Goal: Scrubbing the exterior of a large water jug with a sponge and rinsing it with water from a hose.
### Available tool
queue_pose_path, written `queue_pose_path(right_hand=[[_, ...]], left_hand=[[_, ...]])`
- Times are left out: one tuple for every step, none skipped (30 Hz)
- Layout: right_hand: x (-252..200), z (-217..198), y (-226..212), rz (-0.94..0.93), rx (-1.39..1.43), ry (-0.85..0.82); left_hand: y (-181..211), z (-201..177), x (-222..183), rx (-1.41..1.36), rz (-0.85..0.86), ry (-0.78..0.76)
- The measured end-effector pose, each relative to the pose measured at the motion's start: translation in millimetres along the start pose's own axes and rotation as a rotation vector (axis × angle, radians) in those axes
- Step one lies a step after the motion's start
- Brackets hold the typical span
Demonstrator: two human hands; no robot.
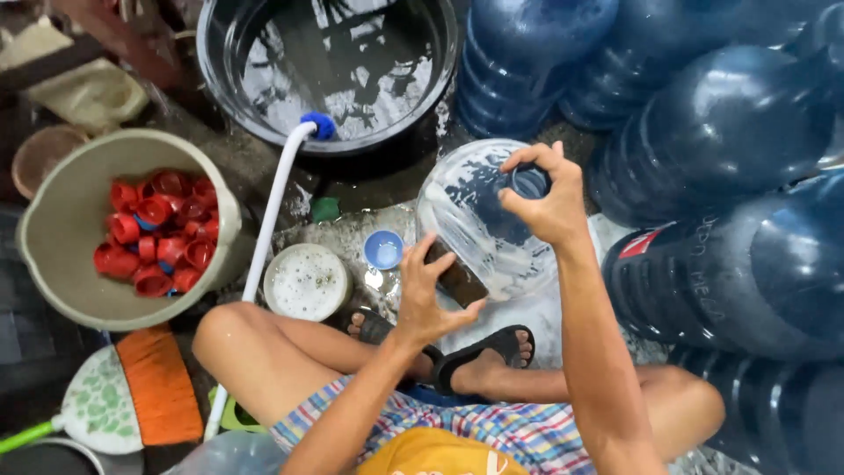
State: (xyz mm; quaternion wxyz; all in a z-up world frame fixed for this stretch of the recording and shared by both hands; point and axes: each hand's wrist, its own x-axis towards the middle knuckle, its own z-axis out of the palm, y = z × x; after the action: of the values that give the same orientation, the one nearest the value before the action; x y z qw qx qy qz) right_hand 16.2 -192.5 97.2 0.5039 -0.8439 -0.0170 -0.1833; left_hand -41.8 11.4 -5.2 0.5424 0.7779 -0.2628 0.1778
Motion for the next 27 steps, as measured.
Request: queue_pose_path(right_hand=[[2.2, -0.6, 1.3, 0.003, 0.002, -0.012], [0.0, -0.6, 0.9, -0.008, 0.005, -0.011], [-2.3, -0.2, 0.0, -0.02, 0.009, -0.01], [-3.0, 1.0, -2.0, -0.012, 0.011, -0.019], [-3.1, 1.7, -4.8, -0.008, 0.011, -0.009], [1.6, -0.1, -8.4, -0.015, 0.008, 0.0], [-5.5, -1.1, -2.6, -0.019, 0.005, -0.011], [-5.0, -1.8, 3.6, -0.03, -0.01, -0.009], [-3.7, -2.4, 11.4, -0.04, -0.025, -0.007], [-4.7, -2.2, 9.9, -0.023, -0.026, -0.011], [-6.2, -1.5, 9.9, -0.011, -0.021, -0.021], [-6.9, -2.4, 9.3, -0.008, -0.018, -0.022], [-3.7, -2.2, 6.9, 0.001, -0.022, -0.018], [-4.7, -2.8, 4.9, -0.012, -0.019, -0.026], [-5.7, -3.8, 1.9, -0.025, -0.015, -0.033], [-8.2, -3.6, 2.7, -0.026, -0.014, -0.03], [-10.1, -3.9, 1.8, -0.031, -0.023, -0.027], [-1.2, -3.7, 1.3, -0.058, -0.032, -0.017], [3.2, -3.5, 2.5, -0.08, -0.031, -0.008], [0.7, -3.0, 4.6, -0.056, -0.02, -0.011], [-2.1, -2.0, 8.0, -0.032, -0.008, -0.014], [-0.4, -3.1, 5.6, -0.03, -0.012, -0.014], [0.6, -3.4, 4.4, -0.035, -0.01, -0.017], [-5.5, -2.4, 3.8, -0.025, -0.005, -0.025], [-9.1, -2.5, 3.7, -0.007, -0.007, -0.03], [-7.3, -2.8, 2.5, -0.009, -0.026, -0.033], [-4.6, -3.9, -0.2, -0.011, -0.046, -0.037]], left_hand=[[-17.1, 4.2, 11.8, 0.004, -0.011, 0.004], [-32.4, 6.0, 19.2, -0.03, -0.131, 0.111], [-47.9, 7.1, 26.1, -0.063, -0.252, 0.218], [-70.7, 20.4, 23.7, -0.059, -0.264, 0.218], [-92.8, 33.4, 21.4, -0.233, -0.487, 0.302], [-115.0, 49.0, 24.1, -0.413, -0.701, 0.396], [-81.3, 47.6, -5.7, -0.415, -0.705, 0.407], [-56.0, 45.9, -21.9, -0.498, -0.794, 0.468], [-33.1, 45.4, -39.4, -0.583, -0.884, 0.526], [-20.5, 47.7, -52.2, -0.578, -0.901, 0.52], [-8.5, 50.5, -65.6, -0.565, -0.919, 0.474], [2.1, 54.3, -76.6, -0.557, -0.926, 0.424], [-24.5, 49.4, -57.0, -0.559, -0.933, 0.414], [-47.9, 45.2, -42.7, -0.606, -0.982, 0.472], [-70.8, 41.4, -28.8, -0.651, -1.032, 0.532], [-61.5, 40.4, -28.6, -0.65, -1.03, 0.529], [-50.9, 38.4, -27.3, -0.655, -1.031, 0.541], [-46.5, 38.1, -14.6, -0.668, -1.01, 0.558], [-27.9, 42.3, -25.2, -0.675, -0.986, 0.561], [-6.8, 45.4, -43.4, -0.622, -0.947, 0.497], [12.9, 49.1, -62.8, -0.569, -0.907, 0.434], [-4.2, 49.7, -51.8, -0.571, -0.909, 0.431], [-22.3, 50.7, -41.8, -0.521, -0.842, 0.488], [-37.3, 49.8, -40.1, -0.464, -0.791, 0.54], [-46.8, 46.8, -32.0, -0.46, -0.808, 0.534], [-58.5, 44.0, -17.9, -0.437, -0.784, 0.527], [-69.0, 40.7, -2.6, -0.414, -0.76, 0.521]])
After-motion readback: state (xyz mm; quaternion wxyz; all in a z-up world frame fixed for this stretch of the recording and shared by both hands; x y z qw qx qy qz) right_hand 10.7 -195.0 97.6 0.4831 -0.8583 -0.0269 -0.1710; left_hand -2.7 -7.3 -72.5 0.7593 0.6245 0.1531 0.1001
